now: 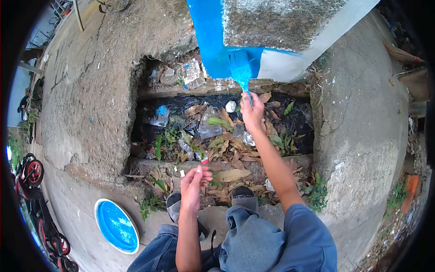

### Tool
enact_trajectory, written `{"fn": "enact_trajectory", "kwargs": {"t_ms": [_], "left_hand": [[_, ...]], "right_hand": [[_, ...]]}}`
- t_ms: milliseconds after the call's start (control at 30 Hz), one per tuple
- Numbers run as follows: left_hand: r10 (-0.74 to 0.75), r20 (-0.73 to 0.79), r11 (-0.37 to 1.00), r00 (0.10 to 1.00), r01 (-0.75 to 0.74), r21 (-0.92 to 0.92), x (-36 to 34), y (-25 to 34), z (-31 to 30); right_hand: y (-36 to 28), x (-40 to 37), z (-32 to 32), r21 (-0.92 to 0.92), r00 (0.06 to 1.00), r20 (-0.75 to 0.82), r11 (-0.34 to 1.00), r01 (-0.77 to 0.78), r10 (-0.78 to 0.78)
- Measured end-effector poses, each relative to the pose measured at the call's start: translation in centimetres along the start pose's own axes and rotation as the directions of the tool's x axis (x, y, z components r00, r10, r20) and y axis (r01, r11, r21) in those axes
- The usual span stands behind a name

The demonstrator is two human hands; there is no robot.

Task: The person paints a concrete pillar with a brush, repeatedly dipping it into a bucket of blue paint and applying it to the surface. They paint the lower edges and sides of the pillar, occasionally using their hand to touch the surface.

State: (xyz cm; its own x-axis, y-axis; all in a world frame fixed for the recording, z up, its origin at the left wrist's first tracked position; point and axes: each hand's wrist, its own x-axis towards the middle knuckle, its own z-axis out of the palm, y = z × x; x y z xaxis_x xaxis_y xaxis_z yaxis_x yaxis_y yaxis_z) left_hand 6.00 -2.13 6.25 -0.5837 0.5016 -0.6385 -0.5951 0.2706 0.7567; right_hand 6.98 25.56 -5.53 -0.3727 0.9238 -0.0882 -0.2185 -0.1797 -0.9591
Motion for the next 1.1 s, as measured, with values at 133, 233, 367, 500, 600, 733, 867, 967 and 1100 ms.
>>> {"fn": "enact_trajectory", "kwargs": {"t_ms": [133,233,367,500,600,733,867,967,1100], "left_hand": [[0.005,0.01,1.0,1.0,-0.005,0.016,0.1,0.2,0.8],[0.023,0.024,1.0,0.999,-0.023,-0.001,0.0,0.4,1.1],[0.047,0.054,0.998,0.997,-0.045,-0.043,0.2,0.5,1.3],[0.041,0.06,0.998,0.997,-0.038,-0.044,0.3,0.1,1.4],[0.043,0.067,0.998,0.997,-0.04,-0.042,0.1,0.1,1.3],[0.058,0.068,0.997,0.996,-0.054,-0.054,0.2,-0.3,0.9],[0.043,0.063,0.997,0.997,-0.039,-0.069,0.2,-0.4,1.0],[0.037,0.066,0.998,0.997,-0.035,-0.043,0.1,-0.4,1.0],[0.035,0.072,0.999,0.997,-0.031,-0.044,0.2,-0.5,1.0]], "right_hand": [[7.5,3.2,-1.6,-0.378,0.987,-0.113,0.924,0.064,-0.114],[10.0,2.1,-2.4,-0.368,0.983,-0.178,0.924,-0.105,0.041],[12.5,1.6,-3.3,-0.279,0.948,-0.241,0.921,-0.272,0.207],[11.4,2.9,-1.6,-0.275,0.946,-0.185,0.91,-0.311,0.267],[4.4,2.2,1.2,-0.097,0.892,-0.168,0.893,-0.439,0.42],[-0.7,3.1,2.7,0.037,0.914,-0.06,0.916,-0.399,0.401],[-4.9,1.0,3.1,0.074,0.941,-0.044,0.94,-0.332,0.335],[-4.3,-0.4,2.9,0.069,0.959,-0.05,0.959,-0.276,0.28],[-3.2,-0.7,2.9,0.055,0.997,-0.03,0.996,-0.064,0.066]]}}
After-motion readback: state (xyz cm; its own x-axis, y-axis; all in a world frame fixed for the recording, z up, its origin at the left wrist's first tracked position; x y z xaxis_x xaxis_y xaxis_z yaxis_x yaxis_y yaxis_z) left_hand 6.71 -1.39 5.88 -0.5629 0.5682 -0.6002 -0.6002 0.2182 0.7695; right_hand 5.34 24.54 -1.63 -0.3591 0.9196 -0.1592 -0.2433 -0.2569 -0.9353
